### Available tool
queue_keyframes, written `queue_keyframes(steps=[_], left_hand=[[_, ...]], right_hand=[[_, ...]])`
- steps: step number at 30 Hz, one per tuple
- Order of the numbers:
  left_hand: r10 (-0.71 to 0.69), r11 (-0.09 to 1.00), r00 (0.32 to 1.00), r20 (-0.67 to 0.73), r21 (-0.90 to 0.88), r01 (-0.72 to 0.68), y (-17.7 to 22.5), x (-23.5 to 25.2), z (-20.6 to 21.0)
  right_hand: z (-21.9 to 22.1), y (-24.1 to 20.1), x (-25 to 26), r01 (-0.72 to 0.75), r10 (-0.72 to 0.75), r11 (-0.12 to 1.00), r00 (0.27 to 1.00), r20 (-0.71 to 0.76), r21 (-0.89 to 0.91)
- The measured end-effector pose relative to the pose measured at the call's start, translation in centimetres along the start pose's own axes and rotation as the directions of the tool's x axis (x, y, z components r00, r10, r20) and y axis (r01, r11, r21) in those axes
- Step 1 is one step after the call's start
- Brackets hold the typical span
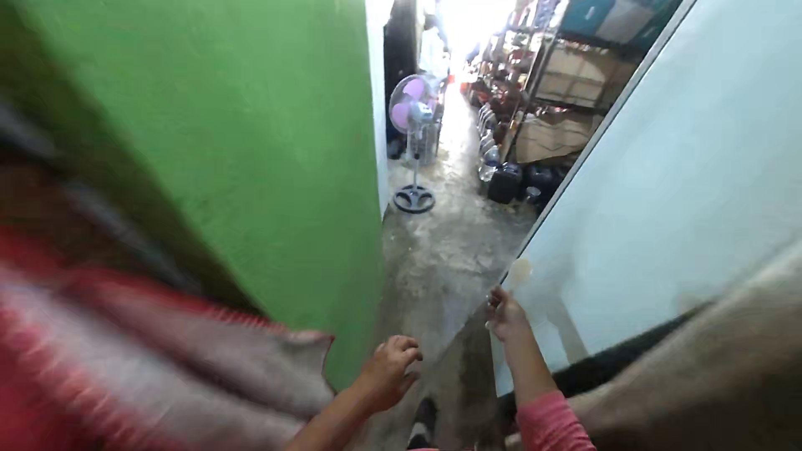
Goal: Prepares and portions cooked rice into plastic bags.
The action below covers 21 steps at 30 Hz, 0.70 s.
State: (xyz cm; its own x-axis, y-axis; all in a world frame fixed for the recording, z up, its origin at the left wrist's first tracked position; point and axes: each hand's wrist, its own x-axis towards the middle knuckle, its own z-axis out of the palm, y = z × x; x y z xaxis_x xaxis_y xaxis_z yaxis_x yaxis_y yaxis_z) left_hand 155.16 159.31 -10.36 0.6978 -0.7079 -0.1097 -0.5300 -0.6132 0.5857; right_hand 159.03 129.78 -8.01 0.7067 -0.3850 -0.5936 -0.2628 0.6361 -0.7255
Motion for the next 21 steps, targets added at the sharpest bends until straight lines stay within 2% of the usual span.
queue_keyframes(steps=[3,6,10,14,18,21], left_hand=[[-0.031,0.999,0.999,0.005,0.015,0.031,-3.4,8.4,-2.8],[-0.127,0.992,0.991,-0.039,-0.011,0.126,-7.8,14.9,-5.8],[-0.289,0.957,0.95,-0.115,-0.065,0.283,-14.2,20.9,-9.4],[-0.427,0.903,0.899,-0.101,-0.105,0.417,-20.3,29.5,-13.5],[-0.368,0.928,0.926,-0.085,-0.092,0.36,-25.7,41.4,-19.1],[-0.266,0.964,0.963,-0.039,-0.035,0.264,-28.2,52.2,-25.0]], right_hand=[[3.0,-4.3,6.0,-0.015,0.02,0.998,0.997,0.079,-0.058],[6.3,-8.6,11.7,0.026,-0.005,0.991,0.988,0.154,-0.133],[12.1,-12.3,19.3,-0.03,0.041,0.997,0.983,0.177,-0.064],[18.3,-15.4,28.8,-0.043,0.05,0.998,0.979,0.197,-0.038],[23.2,-19.9,37.8,0.009,-0.018,0.997,0.992,0.122,0.073],[24.1,-25.5,42.8,0.108,-0.114,0.977,0.993,0.023,0.184]])
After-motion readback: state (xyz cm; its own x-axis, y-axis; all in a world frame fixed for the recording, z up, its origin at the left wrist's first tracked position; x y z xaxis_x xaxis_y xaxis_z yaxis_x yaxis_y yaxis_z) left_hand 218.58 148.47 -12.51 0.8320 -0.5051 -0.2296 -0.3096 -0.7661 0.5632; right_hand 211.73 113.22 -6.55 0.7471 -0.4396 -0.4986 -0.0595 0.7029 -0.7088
